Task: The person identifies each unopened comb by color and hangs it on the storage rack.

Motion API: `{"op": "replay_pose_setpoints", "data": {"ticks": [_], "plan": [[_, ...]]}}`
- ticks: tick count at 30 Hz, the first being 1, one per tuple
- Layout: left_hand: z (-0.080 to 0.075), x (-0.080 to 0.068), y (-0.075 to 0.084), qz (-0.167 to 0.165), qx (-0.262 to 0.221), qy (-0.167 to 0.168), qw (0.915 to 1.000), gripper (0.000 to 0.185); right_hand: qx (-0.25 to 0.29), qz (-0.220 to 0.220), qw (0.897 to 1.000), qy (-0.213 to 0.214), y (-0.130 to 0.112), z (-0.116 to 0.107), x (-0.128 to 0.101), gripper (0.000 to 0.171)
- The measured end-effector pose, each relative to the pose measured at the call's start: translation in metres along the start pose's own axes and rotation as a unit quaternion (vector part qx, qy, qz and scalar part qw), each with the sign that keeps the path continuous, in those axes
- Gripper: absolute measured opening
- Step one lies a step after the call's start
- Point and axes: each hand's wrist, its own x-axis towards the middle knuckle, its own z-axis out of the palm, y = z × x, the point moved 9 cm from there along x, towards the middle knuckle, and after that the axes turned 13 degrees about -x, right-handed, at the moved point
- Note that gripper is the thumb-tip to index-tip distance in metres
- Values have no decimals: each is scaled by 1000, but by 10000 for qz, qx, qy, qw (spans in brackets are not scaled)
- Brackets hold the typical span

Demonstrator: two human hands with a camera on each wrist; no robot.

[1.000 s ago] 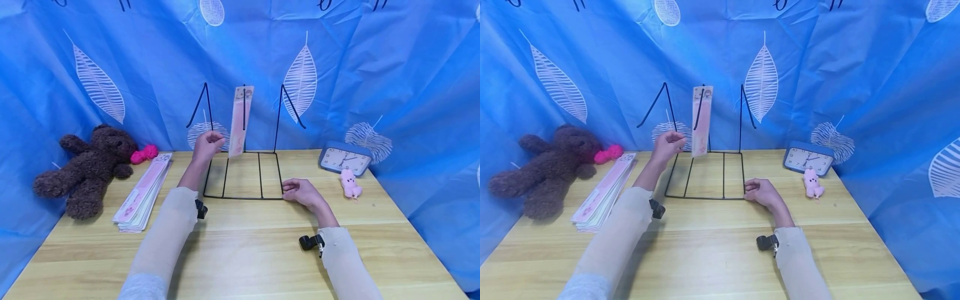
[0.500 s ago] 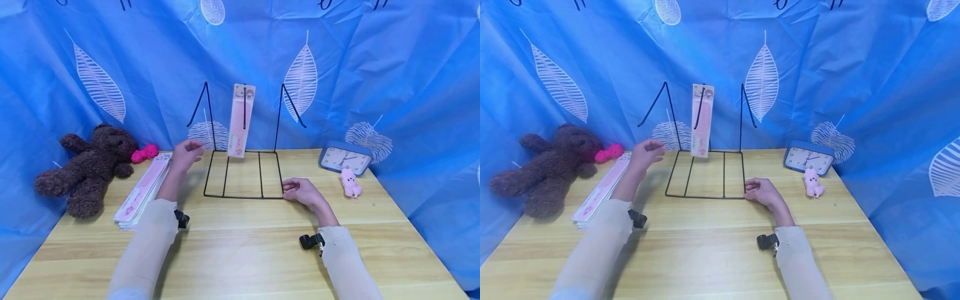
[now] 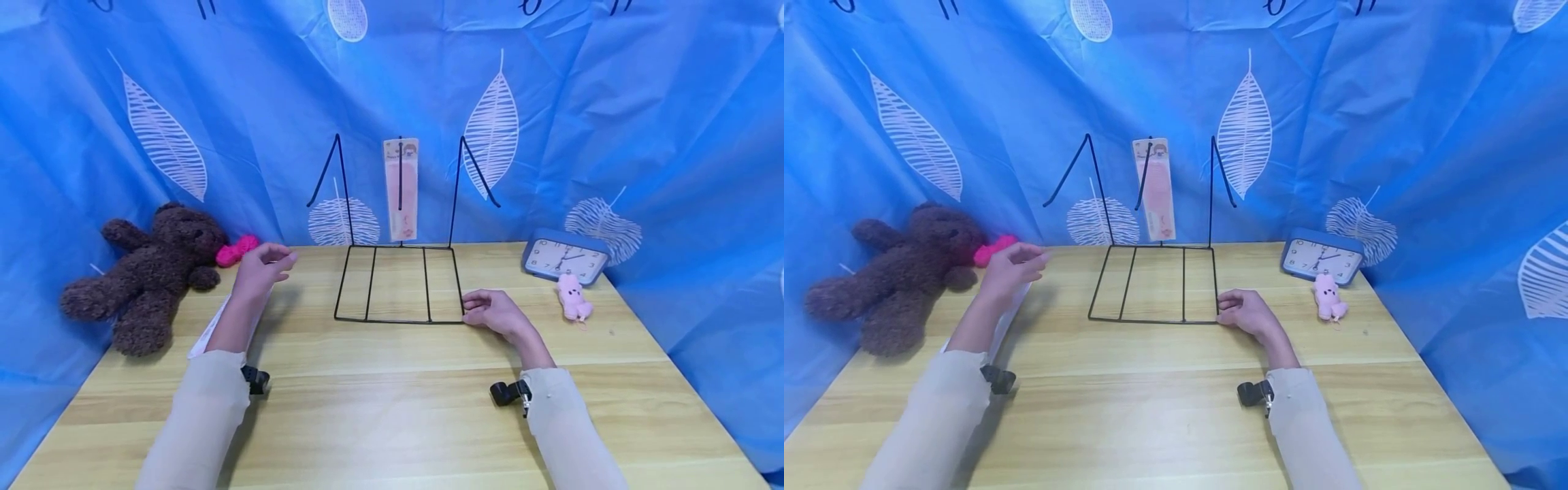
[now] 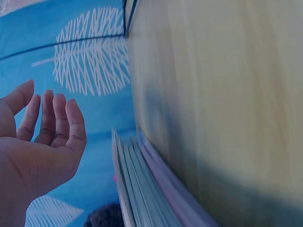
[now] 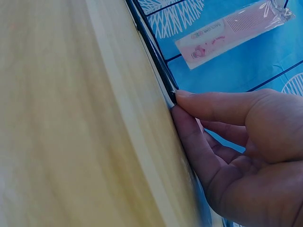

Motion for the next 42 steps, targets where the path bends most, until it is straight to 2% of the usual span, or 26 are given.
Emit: {"op": "replay_pose_setpoints", "data": {"ticks": [11,16,22,27,31,34,37,42], "plan": [[-47,-16,2,-5,312,203,9993,40,-141,-62,9999,64,2,-2,0,56],[-68,-21,-3,-94,426,353,9984,37,-192,-72,9998,83,1,-2,-1,56],[-85,-29,-10,-65,542,269,9981,30,-264,-14,9996,88,0,-3,1,57],[-107,-32,-19,-185,416,525,9976,22,-283,-39,9996,57,0,-2,2,57],[-122,-33,-27,-344,737,623,9947,21,-272,-58,9996,64,0,-3,2,56],[-127,-33,-34,-550,1060,548,9913,30,-243,-68,9997,70,0,-3,2,55],[-129,-34,-43,-807,1247,432,9880,48,-250,-86,9996,77,0,-3,2,55],[-128,-34,-56,-1194,1278,201,9844,70,-311,-72,9995,88,1,-4,2,56]]}}
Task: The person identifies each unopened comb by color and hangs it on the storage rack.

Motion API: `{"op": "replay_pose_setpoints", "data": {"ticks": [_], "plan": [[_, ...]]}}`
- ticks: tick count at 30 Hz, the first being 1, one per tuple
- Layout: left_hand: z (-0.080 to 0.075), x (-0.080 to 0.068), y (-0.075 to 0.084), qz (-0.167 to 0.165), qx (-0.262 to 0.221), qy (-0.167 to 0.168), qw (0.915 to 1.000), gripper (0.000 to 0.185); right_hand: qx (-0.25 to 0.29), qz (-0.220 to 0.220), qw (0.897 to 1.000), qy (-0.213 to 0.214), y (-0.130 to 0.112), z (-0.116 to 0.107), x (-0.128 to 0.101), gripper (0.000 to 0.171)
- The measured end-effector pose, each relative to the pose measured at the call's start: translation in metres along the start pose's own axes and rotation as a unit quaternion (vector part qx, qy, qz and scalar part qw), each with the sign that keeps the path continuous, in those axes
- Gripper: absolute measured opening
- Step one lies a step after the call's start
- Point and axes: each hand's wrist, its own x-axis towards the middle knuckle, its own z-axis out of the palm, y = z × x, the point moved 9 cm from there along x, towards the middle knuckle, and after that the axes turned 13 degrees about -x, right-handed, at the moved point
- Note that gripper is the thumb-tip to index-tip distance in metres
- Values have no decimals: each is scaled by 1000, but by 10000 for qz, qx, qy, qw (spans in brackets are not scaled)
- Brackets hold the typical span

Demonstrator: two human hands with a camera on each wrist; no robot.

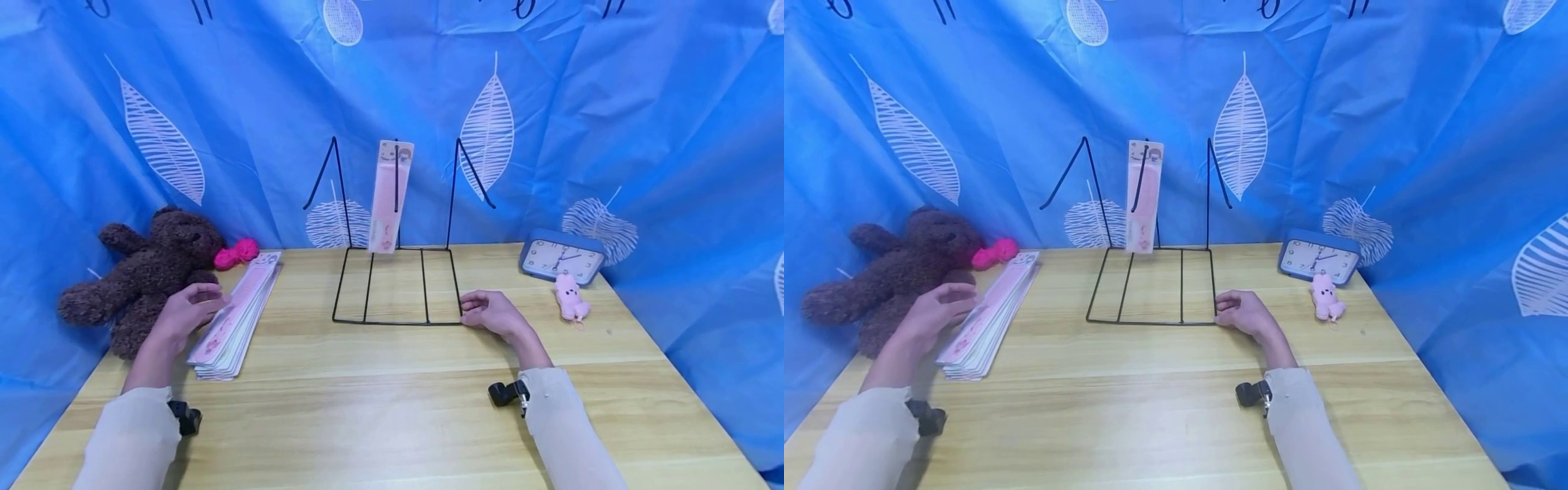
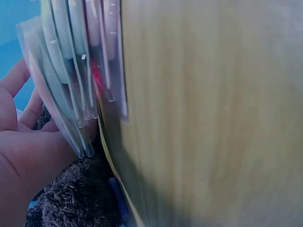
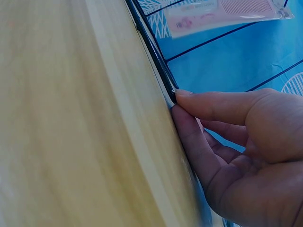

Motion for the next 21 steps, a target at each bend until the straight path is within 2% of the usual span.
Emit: {"op": "replay_pose_setpoints", "data": {"ticks": [6,9,12,18,21], "plan": [[11,0,-3,-126,177,-627,9978,80,3,15,10000,-5,0,1,-1,55],[13,0,-4,-183,388,-779,9960,85,-41,7,10000,-4,-1,1,-1,55],[10,2,-4,-137,543,-687,9961,84,-31,32,10000,-14,0,1,0,56],[1,5,-3,-124,646,-293,9974,81,-11,33,10000,-2,-1,0,0,56],[-3,5,1,53,657,-41,9978,73,-35,2,10000,5,-1,0,-1,56]]}}
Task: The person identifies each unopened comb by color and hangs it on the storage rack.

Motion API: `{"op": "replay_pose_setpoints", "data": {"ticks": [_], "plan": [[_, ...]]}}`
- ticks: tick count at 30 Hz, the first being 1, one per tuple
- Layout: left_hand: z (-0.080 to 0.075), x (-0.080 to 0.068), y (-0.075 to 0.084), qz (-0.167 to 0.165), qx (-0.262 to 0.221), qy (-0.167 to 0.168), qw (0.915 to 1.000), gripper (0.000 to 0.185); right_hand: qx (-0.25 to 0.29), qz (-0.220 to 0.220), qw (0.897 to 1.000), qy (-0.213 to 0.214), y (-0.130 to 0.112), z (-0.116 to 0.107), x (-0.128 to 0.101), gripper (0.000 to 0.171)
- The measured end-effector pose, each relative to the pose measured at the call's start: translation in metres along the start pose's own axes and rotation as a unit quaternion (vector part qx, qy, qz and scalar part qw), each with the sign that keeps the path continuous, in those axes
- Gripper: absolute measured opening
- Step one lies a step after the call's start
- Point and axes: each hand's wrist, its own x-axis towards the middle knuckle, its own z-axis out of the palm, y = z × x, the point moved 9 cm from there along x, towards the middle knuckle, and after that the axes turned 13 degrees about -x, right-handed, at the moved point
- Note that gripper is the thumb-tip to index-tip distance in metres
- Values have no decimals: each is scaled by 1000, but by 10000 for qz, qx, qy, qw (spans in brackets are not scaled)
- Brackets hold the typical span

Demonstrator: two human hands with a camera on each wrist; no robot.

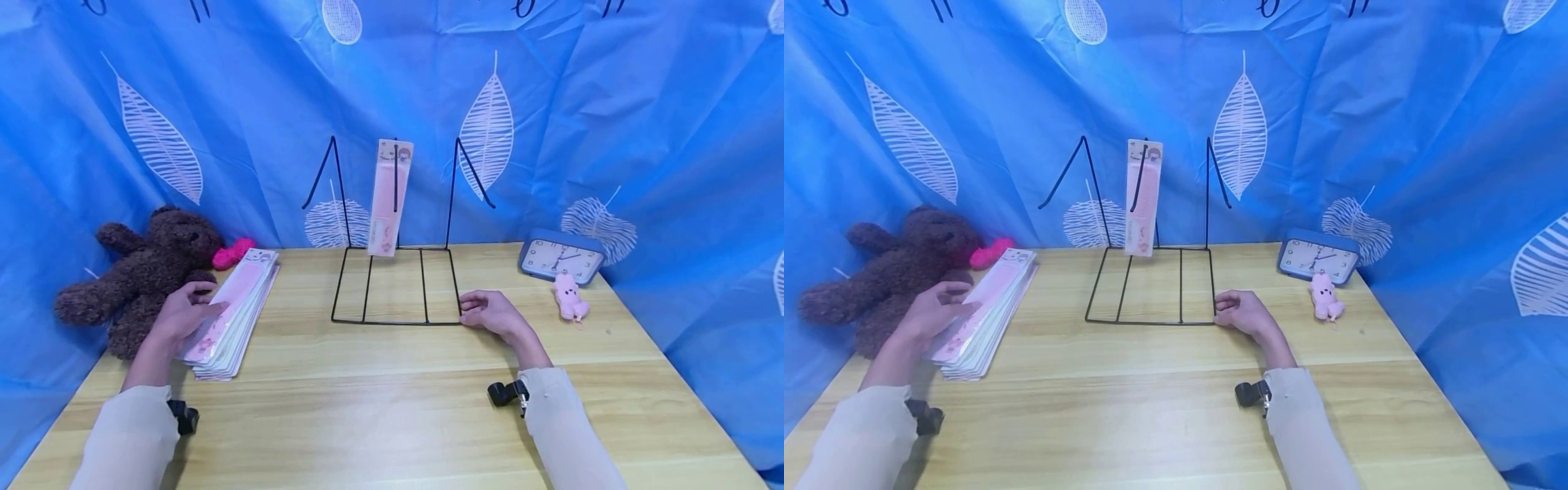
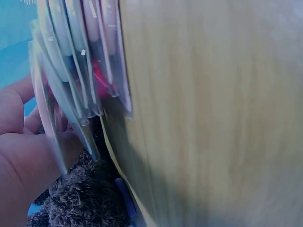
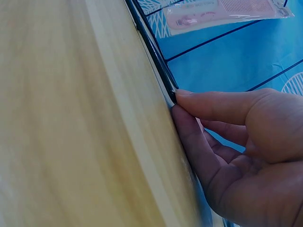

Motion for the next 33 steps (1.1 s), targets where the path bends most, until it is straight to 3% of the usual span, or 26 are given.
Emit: {"op": "replay_pose_setpoints", "data": {"ticks": [4,7,13,25,33], "plan": [[-4,-1,10,365,13,293,9989,58,-22,8,10000,12,1,0,0,56],[-6,-3,15,427,-36,350,9985,53,34,45,10000,-18,3,0,1,55],[-2,-5,27,300,-212,194,9991,59,23,20,10000,-18,2,0,2,55],[22,-17,66,708,-174,-50,9973,57,37,-1,10000,-22,1,1,0,55],[35,-27,91,1202,-443,-135,9917,47,47,9,10000,-15,0,0,0,55]]}}
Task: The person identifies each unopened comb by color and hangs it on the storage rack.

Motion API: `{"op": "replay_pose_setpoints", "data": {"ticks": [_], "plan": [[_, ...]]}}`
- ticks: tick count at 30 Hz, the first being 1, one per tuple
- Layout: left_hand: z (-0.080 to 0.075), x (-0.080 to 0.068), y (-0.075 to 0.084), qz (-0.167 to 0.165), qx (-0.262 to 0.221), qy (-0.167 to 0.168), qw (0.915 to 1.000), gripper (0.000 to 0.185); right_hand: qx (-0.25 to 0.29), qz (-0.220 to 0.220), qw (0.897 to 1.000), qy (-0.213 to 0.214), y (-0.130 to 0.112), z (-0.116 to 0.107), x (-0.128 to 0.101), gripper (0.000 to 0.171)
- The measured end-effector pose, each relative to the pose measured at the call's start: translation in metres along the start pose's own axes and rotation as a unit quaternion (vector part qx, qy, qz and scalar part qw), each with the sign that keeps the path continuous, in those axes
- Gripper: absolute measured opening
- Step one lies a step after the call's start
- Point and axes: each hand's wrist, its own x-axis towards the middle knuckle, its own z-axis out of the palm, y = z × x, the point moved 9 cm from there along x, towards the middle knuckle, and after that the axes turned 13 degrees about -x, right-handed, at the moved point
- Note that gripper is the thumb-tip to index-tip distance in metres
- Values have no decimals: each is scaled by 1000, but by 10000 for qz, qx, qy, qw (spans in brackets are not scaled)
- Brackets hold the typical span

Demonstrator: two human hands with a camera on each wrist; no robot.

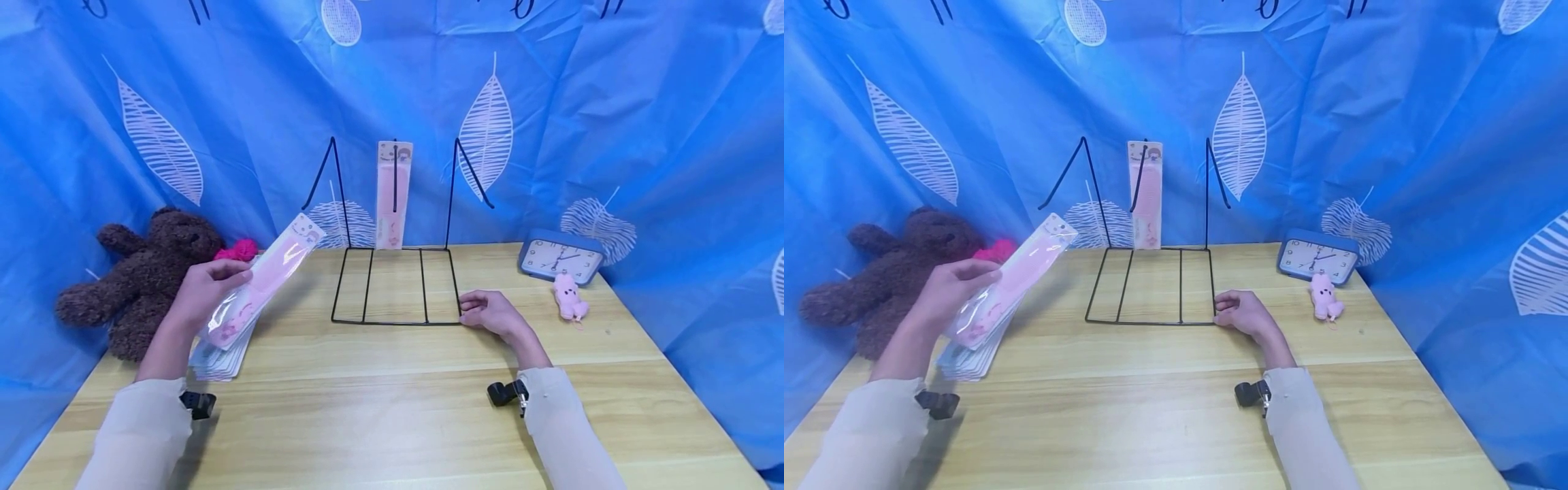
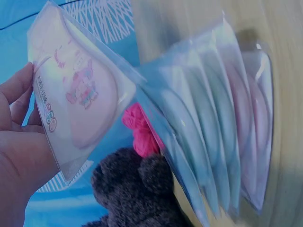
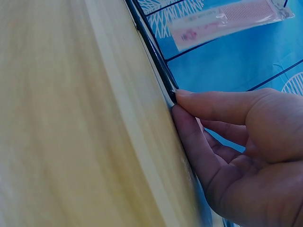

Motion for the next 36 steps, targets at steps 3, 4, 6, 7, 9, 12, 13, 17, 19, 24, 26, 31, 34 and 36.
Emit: {"op": "replay_pose_setpoints", "data": {"ticks": [3,4,6,7,9,12,13,17,19,24,26,31,34,36], "plan": [[6,-2,9,215,-110,-37,9997,44,-14,-3,10000,9,0,0,0,55],[8,-2,12,299,-140,-46,9994,43,-12,3,10000,8,0,0,0,55],[12,-3,18,420,-160,-78,9990,43,6,5,10000,3,0,0,0,55],[14,-3,20,474,-147,-101,9987,42,11,9,10000,-3,0,0,0,55],[18,-4,26,587,-140,-136,9981,41,17,24,10000,-10,0,0,0,55],[23,-5,34,775,-186,-184,9967,39,17,8,10000,-26,-1,1,0,55],[24,-5,37,849,-242,-206,9959,38,25,11,10000,-24,-1,1,0,55],[32,-8,50,1078,-358,-316,9930,36,21,-11,10000,-35,-1,2,0,56],[37,-8,56,1141,-399,-380,9919,35,21,0,10000,-16,0,2,0,56],[46,-9,67,1315,-513,-436,9890,34,7,-11,10000,-3,-1,1,-1,55],[49,-10,71,1406,-555,-430,9876,32,-9,-27,10000,-26,-1,1,-1,55],[54,-11,79,1602,-627,-499,9838,30,-50,-33,10000,3,-1,1,-1,55],[56,-13,83,1665,-611,-577,9825,28,-77,-34,10000,23,-1,0,-1,55],[58,-15,85,1672,-607,-642,9819,27,-85,-38,10000,17,-1,0,-1,55]]}}
